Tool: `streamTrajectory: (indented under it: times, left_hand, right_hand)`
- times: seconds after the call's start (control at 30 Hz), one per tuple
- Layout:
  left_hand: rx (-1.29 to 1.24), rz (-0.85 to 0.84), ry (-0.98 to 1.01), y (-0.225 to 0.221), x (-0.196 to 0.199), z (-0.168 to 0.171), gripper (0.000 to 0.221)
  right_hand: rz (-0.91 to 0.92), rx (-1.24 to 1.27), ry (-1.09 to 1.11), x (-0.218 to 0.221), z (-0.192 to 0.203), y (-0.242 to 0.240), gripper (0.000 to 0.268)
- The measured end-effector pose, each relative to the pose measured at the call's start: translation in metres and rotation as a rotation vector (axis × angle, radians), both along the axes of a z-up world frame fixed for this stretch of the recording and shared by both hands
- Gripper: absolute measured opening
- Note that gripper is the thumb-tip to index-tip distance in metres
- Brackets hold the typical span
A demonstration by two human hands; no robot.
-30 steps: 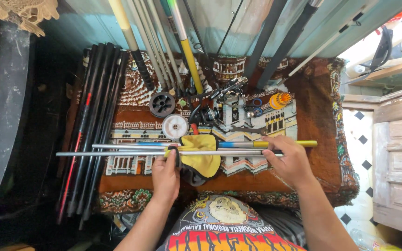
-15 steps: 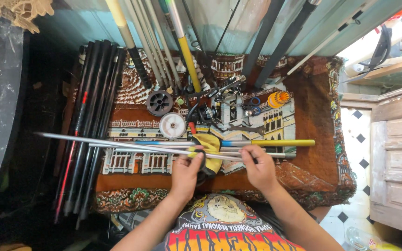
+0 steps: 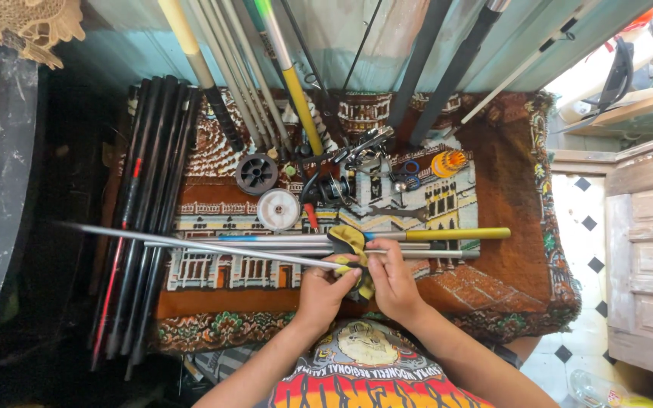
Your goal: Wiping down various fishing rod sections using a cleaning cloth.
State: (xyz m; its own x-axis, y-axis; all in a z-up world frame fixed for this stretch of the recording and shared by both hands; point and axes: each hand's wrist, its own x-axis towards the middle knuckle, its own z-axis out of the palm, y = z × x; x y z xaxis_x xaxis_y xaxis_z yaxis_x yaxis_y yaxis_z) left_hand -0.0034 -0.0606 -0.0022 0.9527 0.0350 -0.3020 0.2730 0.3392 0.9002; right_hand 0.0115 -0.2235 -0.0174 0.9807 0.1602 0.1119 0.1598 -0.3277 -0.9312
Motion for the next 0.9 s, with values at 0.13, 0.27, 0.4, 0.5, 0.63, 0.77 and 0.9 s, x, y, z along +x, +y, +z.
streamTrajectory:
  times: [0.13, 0.27, 0.4, 0.5, 0.63, 0.77, 0.9]
  left_hand:
    - [0.019, 0.034, -0.002, 0.006, 0.002, 0.003, 0.028]
    - [0.006, 0.042, -0.025, 0.003, 0.003, -0.006, 0.028]
    - [0.012, -0.003, -0.046, -0.005, -0.001, -0.005, 0.031]
    - [-0.003, 0.003, -0.029, -0.003, 0.0, -0.007, 0.033]
    - [-0.011, 0.02, -0.001, -0.001, -0.001, 0.003, 0.03]
    - [0.009, 0.101, 0.074, 0.004, 0.003, 0.011, 0.028]
    - [-0.006, 0.229, 0.122, 0.016, 0.011, 0.024, 0.024]
  right_hand:
    - [-0.065, 0.008, 0.008, -0.002, -0.004, -0.005, 0.023]
    - [-0.057, -0.021, 0.048, -0.003, -0.005, -0.002, 0.051]
    - [0.085, -0.105, 0.041, 0.001, 0.03, 0.012, 0.046]
    - [0.13, -0.078, 0.063, 0.007, 0.021, 0.002, 0.042]
    - [0.163, -0.078, 0.061, 0.007, 0.013, -0.006, 0.038]
    - [0.143, -0.098, 0.022, 0.006, 0.005, -0.018, 0.027]
    - [0.064, -0.126, -0.008, 0.011, -0.036, -0.056, 0.019]
